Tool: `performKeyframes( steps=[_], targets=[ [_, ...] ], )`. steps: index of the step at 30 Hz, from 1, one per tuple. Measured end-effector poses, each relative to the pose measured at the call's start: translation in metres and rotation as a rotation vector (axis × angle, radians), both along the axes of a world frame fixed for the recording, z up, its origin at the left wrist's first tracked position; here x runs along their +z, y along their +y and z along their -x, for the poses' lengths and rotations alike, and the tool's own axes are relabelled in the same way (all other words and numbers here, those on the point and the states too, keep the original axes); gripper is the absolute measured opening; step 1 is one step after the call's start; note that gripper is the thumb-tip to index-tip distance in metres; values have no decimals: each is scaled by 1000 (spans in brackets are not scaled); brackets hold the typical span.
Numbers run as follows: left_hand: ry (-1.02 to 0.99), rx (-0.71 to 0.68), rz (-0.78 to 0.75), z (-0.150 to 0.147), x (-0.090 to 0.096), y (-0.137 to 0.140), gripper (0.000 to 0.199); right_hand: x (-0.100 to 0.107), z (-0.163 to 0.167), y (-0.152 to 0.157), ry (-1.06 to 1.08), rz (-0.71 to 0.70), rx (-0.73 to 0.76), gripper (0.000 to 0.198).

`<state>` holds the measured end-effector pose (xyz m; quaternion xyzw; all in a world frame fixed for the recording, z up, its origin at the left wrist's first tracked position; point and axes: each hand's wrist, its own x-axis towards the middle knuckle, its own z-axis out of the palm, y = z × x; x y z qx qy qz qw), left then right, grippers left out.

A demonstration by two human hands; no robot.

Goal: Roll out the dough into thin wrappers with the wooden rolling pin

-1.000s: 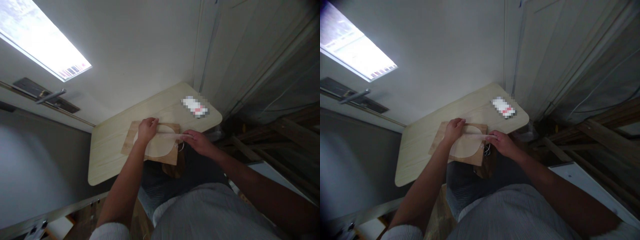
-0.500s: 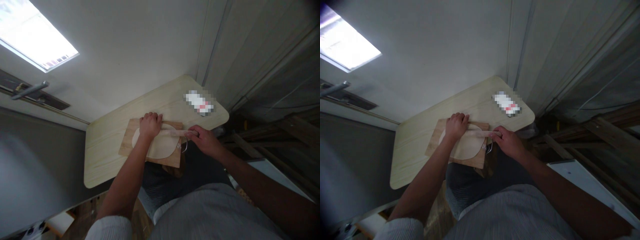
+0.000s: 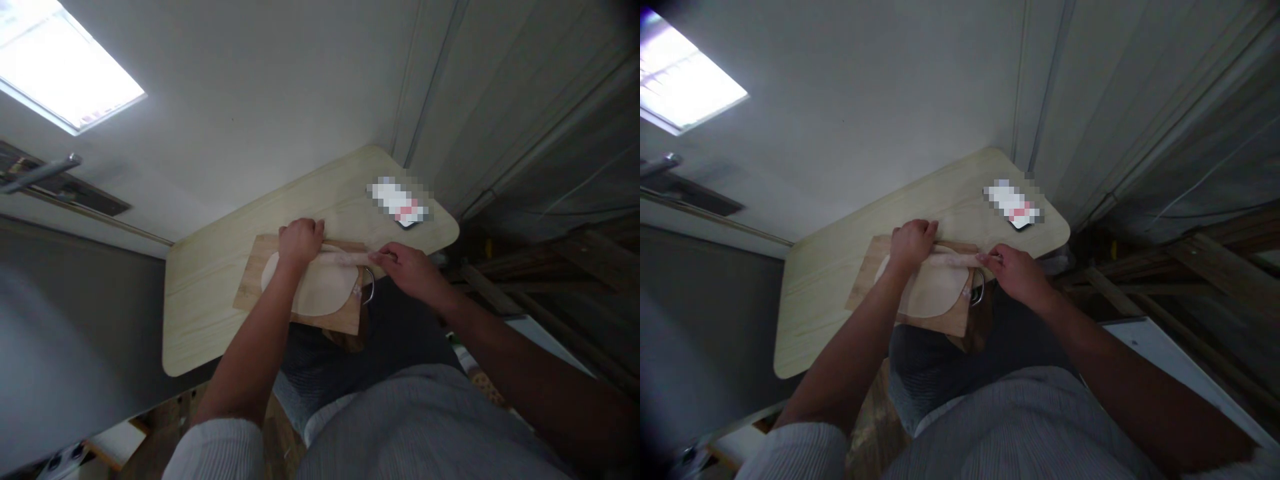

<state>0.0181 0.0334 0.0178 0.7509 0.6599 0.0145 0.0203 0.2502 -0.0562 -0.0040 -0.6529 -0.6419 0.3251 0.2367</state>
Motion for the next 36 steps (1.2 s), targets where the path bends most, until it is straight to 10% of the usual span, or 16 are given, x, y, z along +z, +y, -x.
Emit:
performKeyframes(
  steps=[26,36],
  targets=[
    [-186,30,-96,41,-9,-151,50,2,17,-81,-202,-57,387,33],
    [-275,140,-211,38,-29,-144,45,0,-30,-77,21,-12,93,39]
  ],
)
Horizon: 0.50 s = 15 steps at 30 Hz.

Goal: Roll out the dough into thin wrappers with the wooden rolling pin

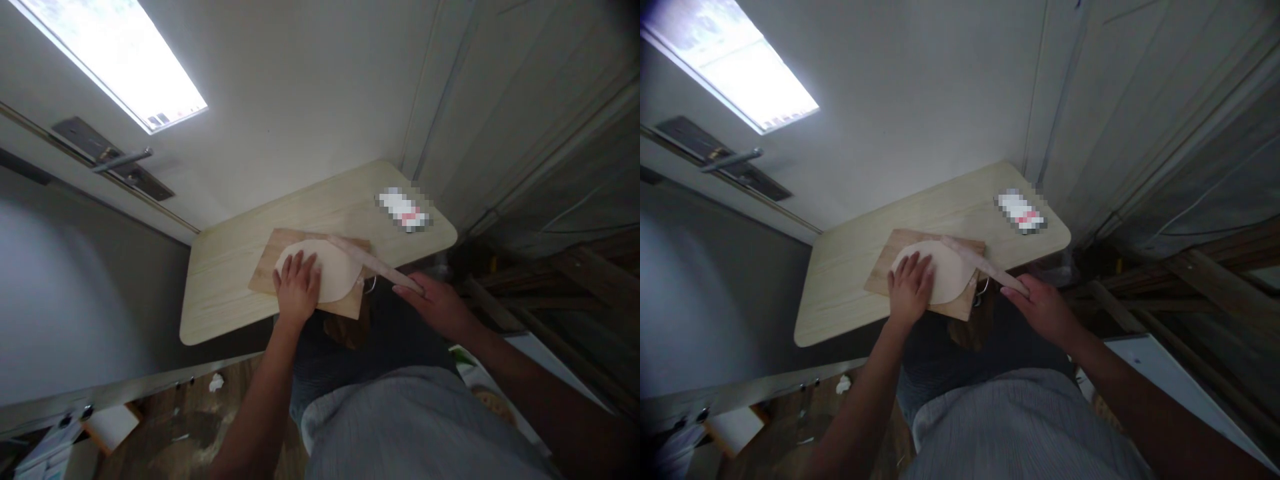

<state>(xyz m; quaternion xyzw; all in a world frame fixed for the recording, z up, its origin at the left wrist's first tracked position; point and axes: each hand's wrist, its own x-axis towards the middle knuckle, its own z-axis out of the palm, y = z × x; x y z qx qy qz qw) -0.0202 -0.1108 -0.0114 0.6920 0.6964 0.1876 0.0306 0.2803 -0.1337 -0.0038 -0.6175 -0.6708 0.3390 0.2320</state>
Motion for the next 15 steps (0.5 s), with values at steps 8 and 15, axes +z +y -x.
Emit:
performKeyframes(
  steps=[8,15],
  targets=[
    [115,-229,45,26,4,10,42,1,-2,7,12,-25,-63,38],
    [215,-275,37,40,18,14,36,0,3,4,77,18,-14,39]
  ],
)
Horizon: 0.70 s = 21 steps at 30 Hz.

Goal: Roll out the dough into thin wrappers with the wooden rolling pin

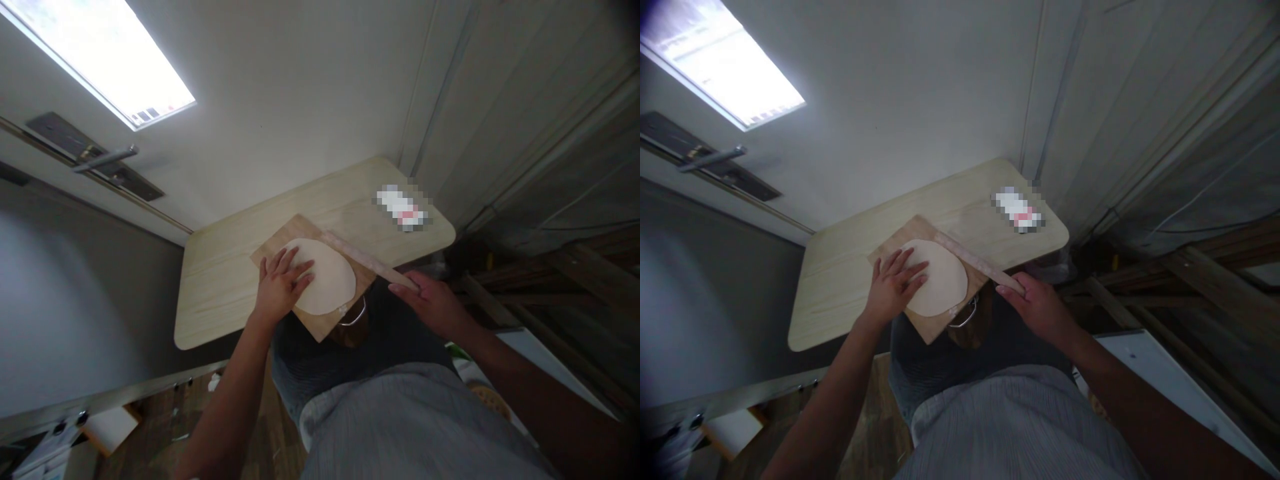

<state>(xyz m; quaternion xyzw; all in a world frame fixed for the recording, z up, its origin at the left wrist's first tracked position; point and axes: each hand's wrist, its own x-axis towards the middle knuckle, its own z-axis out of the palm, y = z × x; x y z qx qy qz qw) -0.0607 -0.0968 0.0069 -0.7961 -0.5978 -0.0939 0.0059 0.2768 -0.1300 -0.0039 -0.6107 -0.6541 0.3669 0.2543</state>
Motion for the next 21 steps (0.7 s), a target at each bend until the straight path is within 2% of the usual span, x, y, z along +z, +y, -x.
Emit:
performKeyframes(
  steps=[4,6,10,15,21],
  targets=[
    [-12,271,-19,-11,-1,-13,45,-2,-2,-2,-15,25,-2,39],
    [-40,349,10,-16,-5,-16,50,-4,-2,-3,-25,47,5,39],
    [-72,309,27,-15,-13,-9,49,-7,-2,-2,-37,82,57,41],
    [-145,186,2,3,-17,4,43,-8,3,-1,-32,100,287,41],
    [-470,256,-116,9,-18,2,35,0,18,1,-53,94,450,36]
  ],
)
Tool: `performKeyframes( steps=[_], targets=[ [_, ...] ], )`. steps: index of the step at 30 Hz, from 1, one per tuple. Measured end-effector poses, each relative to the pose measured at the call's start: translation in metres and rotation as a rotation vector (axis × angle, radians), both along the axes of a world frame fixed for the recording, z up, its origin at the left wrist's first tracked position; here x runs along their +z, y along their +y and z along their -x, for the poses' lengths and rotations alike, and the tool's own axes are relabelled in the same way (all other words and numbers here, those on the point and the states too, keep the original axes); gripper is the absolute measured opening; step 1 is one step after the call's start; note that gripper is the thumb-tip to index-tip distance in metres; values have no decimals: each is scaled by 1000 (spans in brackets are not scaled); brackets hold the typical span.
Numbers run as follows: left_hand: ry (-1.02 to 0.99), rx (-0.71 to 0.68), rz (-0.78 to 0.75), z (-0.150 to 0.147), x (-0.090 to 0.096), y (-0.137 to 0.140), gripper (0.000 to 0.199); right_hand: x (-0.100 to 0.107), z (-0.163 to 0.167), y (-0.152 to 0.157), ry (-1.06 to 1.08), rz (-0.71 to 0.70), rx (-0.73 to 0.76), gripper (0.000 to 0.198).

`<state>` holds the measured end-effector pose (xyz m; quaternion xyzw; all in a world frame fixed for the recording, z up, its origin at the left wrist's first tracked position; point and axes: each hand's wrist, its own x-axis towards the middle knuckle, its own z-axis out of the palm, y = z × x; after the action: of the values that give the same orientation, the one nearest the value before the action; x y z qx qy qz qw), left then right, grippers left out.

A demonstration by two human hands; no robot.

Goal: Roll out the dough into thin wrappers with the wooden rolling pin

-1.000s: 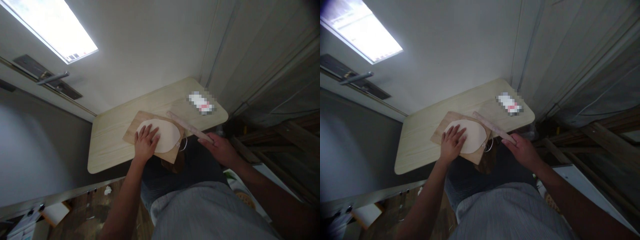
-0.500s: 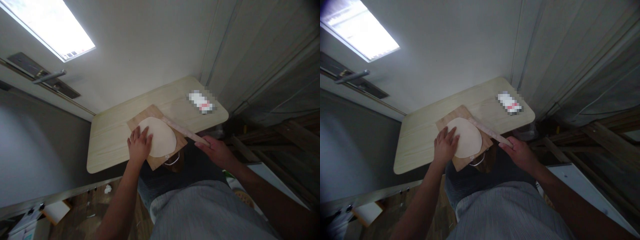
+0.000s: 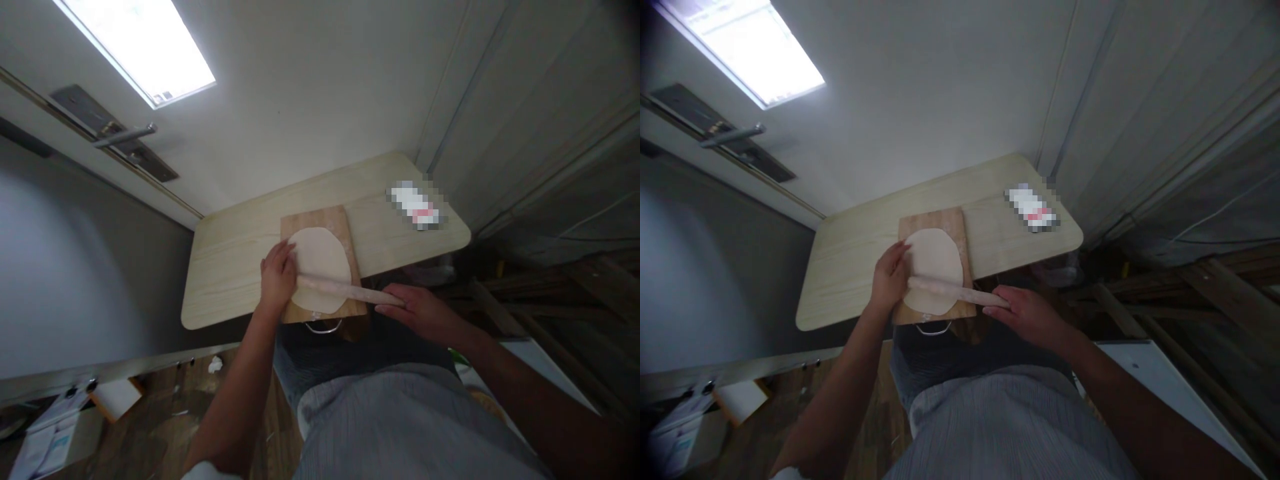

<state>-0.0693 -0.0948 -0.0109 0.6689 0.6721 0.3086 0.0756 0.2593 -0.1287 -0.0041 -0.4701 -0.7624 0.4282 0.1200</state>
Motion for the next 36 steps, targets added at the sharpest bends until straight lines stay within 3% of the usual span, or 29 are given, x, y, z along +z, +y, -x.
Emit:
performKeyframes(
  steps=[3,5,10,14,18,23,36],
  targets=[
    [-55,-33,-75,-17,11,-5,35,5,4,6,-18,-25,32,33],
    [28,-85,-38,-32,18,-7,36,6,4,11,-39,-46,55,32],
    [208,-28,103,-55,19,-12,39,6,-1,13,-76,-95,64,29],
    [288,18,140,-58,16,-21,41,3,5,2,-98,-211,-53,32],
    [305,46,162,-58,17,-26,41,-2,25,-6,-144,-465,-234,35],
    [299,47,145,-57,15,-21,40,-5,44,0,-232,-609,-317,34],
    [347,41,158,-58,14,1,43,-11,49,25,-234,-592,-403,26]
  ],
)
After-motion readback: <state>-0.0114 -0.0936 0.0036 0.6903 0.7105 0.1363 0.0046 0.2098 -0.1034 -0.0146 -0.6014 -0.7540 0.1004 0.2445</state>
